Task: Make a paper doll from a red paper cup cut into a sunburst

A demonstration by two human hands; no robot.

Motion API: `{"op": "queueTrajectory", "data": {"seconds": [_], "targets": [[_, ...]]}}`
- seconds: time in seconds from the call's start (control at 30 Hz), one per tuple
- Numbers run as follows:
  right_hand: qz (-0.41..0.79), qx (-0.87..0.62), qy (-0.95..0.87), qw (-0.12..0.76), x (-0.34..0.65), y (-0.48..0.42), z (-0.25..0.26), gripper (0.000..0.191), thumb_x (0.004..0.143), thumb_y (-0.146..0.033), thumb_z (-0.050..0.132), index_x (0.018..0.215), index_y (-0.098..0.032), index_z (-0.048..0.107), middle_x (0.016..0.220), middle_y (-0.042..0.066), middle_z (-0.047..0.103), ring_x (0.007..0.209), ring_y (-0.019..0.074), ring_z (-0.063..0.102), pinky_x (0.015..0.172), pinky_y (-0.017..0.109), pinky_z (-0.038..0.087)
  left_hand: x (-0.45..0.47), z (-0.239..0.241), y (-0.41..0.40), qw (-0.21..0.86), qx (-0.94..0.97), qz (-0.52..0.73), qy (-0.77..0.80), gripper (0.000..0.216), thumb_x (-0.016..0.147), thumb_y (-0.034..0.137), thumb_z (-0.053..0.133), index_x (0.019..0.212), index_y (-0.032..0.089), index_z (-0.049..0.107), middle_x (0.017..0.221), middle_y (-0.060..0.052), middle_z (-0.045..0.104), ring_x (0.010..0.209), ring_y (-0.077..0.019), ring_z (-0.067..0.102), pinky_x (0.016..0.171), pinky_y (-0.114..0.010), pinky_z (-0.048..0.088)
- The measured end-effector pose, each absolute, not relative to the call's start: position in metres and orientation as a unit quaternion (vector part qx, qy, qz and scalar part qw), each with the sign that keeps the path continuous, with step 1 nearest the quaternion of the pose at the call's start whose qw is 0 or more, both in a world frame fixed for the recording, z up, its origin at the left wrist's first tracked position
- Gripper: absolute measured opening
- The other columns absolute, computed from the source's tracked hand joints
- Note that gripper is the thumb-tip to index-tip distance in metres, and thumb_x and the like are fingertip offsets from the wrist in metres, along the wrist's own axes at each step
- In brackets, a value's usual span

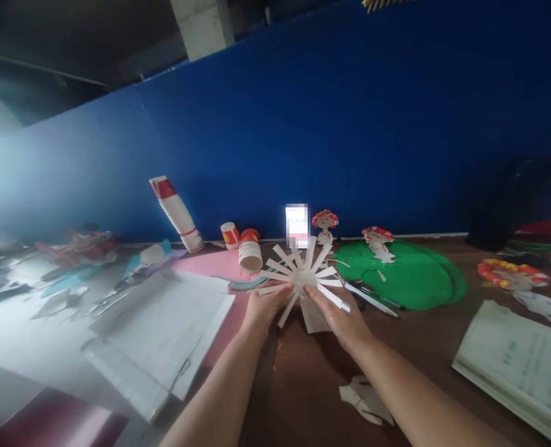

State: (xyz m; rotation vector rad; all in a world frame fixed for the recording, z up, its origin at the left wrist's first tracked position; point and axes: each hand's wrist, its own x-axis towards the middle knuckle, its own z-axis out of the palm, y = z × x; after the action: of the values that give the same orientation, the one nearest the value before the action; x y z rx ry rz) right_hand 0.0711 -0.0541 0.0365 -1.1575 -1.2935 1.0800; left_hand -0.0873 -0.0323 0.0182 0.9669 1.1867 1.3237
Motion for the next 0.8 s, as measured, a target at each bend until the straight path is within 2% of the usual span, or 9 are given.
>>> {"op": "queueTrajectory", "data": {"seconds": [0.2,0.4,0.6,0.7,0.8], "targets": [[0.467,-0.481,-0.533,0.516,0.071,-0.054,0.031,0.036,0.077,-0.048,0.073,0.106,-0.027,0.078,0.118,0.003,0.075,0.122,0.0324,0.062,0.113,0.047,0.039,-0.087,0.017,-0.031,0.506,0.426,0.536,0.525,0.033,0.062,0.040,0.086,0.078,0.013,0.077,0.077,-0.011,0.075,0.072,-0.0238,0.069,0.068,-0.033,0.054],[0.518,-0.466,-0.492,0.522,0.065,-0.045,0.012,0.047,0.079,-0.055,0.071,0.115,-0.025,0.074,0.115,0.004,0.076,0.116,0.0317,0.066,0.108,0.051,0.045,-0.087,0.021,-0.031,0.512,0.394,0.555,0.524,0.029,0.062,0.037,0.085,0.079,0.015,0.077,0.075,-0.007,0.074,0.069,-0.0214,0.068,0.064,-0.029,0.051],[0.478,-0.472,-0.486,0.559,0.062,-0.046,0.012,0.051,0.073,-0.052,0.077,0.116,-0.025,0.072,0.123,0.004,0.073,0.120,0.0325,0.064,0.109,0.050,0.045,-0.088,0.021,-0.032,0.495,0.408,0.532,0.552,0.029,0.062,0.039,0.084,0.076,0.015,0.074,0.069,-0.005,0.071,0.064,-0.0189,0.063,0.061,-0.028,0.048],[0.452,-0.473,-0.504,0.564,0.061,-0.048,0.017,0.054,0.073,-0.052,0.075,0.122,-0.029,0.070,0.125,0.002,0.072,0.126,0.0342,0.059,0.111,0.052,0.043,-0.087,0.018,-0.033,0.502,0.448,0.515,0.531,0.028,0.064,0.037,0.083,0.077,0.015,0.074,0.073,-0.006,0.071,0.068,-0.0193,0.063,0.065,-0.029,0.049],[0.431,-0.475,-0.525,0.559,0.059,-0.050,0.022,0.055,0.074,-0.050,0.073,0.128,-0.039,0.066,0.126,-0.004,0.071,0.132,0.0338,0.054,0.113,0.052,0.041,-0.085,0.018,-0.034,0.498,0.450,0.519,0.529,0.024,0.063,0.032,0.083,0.076,0.015,0.073,0.075,-0.007,0.072,0.071,-0.0206,0.064,0.069,-0.031,0.050]]}}
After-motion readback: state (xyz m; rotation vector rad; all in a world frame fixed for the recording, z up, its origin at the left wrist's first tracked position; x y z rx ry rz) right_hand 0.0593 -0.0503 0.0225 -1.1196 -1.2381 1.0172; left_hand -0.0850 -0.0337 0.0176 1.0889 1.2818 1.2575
